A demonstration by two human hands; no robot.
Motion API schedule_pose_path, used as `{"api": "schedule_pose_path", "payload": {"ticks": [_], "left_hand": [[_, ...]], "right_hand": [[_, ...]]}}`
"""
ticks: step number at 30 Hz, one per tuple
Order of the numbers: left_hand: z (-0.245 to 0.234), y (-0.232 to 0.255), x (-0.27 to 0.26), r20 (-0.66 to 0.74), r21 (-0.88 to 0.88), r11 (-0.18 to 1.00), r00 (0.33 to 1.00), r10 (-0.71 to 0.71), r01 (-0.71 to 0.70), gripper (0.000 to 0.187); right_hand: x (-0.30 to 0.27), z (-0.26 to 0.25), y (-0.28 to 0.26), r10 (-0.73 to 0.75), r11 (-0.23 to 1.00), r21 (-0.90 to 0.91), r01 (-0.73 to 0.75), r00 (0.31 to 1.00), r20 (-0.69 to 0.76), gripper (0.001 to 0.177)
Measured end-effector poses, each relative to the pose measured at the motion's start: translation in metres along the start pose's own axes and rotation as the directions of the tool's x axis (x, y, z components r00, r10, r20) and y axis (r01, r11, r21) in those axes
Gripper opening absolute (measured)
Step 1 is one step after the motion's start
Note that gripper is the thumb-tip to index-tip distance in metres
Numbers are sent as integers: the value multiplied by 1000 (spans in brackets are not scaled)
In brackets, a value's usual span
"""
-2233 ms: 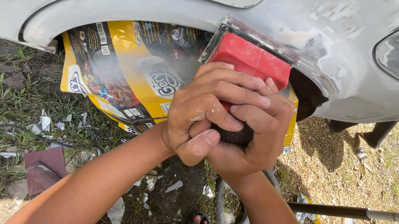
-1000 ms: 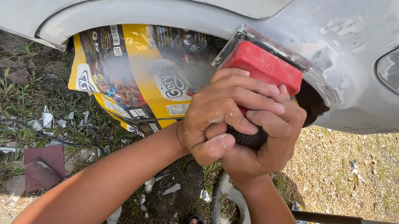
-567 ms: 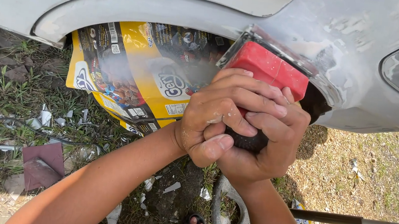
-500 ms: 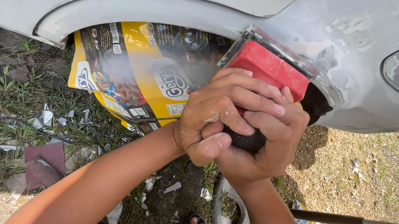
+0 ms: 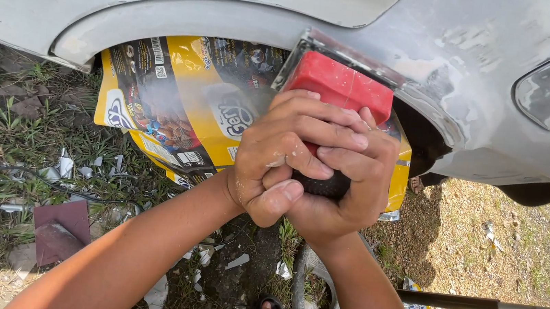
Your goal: The person uses a red sanding block to sand the rear quarter panel of a white car. The sanding is performed over a yellow bag placed inside the wheel well to catch debris. The person moves the sanding block in circular and back-and-forth motions across the panel's surface.
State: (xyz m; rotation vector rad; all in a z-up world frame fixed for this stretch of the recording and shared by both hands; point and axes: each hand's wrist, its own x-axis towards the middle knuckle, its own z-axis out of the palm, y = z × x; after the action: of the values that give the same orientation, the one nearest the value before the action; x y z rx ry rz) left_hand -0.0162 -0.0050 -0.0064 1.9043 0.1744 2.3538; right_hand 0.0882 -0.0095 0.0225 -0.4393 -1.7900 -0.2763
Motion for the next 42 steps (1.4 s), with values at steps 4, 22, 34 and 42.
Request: {"api": "schedule_pose_path", "payload": {"ticks": [4, 22, 34, 42], "left_hand": [[16, -8, -2, -1, -21, 1000, 1000, 15, -15, 25], [28, -8, -7, 15, -26, 999, 1000, -24, 24, 27], [7, 2, -1, -31, 59, 998, 1000, -4, 6, 26], [43, -6, -2, -28, -2, 999, 998, -49, 49, 22]], "right_hand": [[-3, -16, 14, -10, 1000, 20, 10, 1000, 25, 23], [-11, -24, 25, 19, 1000, 12, -19, 1000, 1, 23], [-7, -4, 9, 34, 997, 76, -35, 999, 10, 24], [-8, -26, 25, 115, 990, 91, -109, 991, -64, 29]]}}
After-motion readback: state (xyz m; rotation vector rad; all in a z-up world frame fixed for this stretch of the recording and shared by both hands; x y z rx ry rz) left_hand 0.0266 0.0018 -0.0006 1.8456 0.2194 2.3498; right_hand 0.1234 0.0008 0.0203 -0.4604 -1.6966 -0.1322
